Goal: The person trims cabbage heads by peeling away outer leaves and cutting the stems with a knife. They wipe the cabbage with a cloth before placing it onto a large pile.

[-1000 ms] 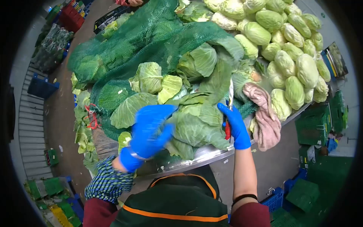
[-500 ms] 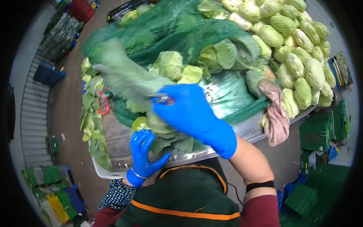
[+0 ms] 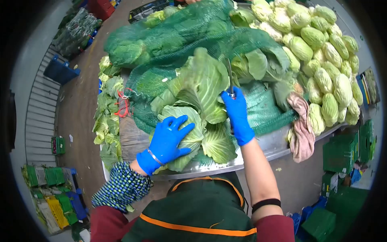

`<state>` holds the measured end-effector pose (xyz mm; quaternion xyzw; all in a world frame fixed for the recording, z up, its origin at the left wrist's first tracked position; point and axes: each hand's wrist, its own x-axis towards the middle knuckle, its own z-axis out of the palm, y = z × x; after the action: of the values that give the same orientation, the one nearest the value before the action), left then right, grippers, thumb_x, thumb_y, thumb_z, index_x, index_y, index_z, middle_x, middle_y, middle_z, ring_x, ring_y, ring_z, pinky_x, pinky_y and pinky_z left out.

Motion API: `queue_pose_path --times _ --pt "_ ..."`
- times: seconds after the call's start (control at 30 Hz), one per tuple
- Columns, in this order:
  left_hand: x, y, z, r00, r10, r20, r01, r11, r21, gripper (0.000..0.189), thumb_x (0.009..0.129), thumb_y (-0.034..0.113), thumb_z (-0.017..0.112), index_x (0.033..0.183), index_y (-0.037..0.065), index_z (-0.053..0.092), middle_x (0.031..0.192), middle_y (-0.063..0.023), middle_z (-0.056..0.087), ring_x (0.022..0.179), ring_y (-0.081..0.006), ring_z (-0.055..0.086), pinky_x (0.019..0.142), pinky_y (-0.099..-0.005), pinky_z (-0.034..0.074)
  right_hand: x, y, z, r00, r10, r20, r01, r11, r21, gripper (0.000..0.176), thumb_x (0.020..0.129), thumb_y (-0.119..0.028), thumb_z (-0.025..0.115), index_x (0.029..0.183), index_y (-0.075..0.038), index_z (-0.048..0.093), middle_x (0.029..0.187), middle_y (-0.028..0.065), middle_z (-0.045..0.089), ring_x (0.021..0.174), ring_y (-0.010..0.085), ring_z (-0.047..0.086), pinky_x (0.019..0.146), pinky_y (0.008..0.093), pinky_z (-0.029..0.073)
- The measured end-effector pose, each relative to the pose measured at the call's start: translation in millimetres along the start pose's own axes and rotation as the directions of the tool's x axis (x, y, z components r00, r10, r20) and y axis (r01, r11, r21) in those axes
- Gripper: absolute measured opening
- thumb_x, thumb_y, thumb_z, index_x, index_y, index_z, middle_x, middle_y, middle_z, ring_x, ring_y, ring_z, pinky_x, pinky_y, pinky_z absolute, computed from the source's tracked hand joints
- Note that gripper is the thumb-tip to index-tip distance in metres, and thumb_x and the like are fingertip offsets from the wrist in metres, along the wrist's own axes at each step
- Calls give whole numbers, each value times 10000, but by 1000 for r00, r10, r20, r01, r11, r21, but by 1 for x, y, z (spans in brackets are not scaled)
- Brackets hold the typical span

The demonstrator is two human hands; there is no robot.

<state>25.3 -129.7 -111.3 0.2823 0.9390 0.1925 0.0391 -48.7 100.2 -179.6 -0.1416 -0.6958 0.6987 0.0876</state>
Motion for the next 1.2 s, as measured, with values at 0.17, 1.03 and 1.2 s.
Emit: queue_pose_path --times 0.17,1.03,1.2 --pt "40 -11 3 984 139 114 -158 973 171 674 558 436 731 1131 161 504 1269 -193 360 1136 -386 369 992 -497 258 -76 -59 -41 991 98 -89 -109 986 -127 476 784 -218 626 1176 -39 422 913 59 496 688 104 474 558 245 420" --pt "-14 -56 21 957 -220 -191 165 950 -265 941 511 294 812 1278 41 329 1259 -177 355 1190 -341 329 1009 -427 265 -137 9 46 860 361 362 106 567 -817 182 822 -78 428 977 18 431 764 220 581 718 356 596 590 445 472" --pt "-17 -77 40 939 -274 -208 201 927 -316 949 510 348 812 1268 28 339 1259 -200 353 1187 -358 303 995 -445 262 -129 56 33 866 237 441 256 547 -797 187 831 -136 461 944 -2 396 747 230 575 686 389 572 569 467 436"
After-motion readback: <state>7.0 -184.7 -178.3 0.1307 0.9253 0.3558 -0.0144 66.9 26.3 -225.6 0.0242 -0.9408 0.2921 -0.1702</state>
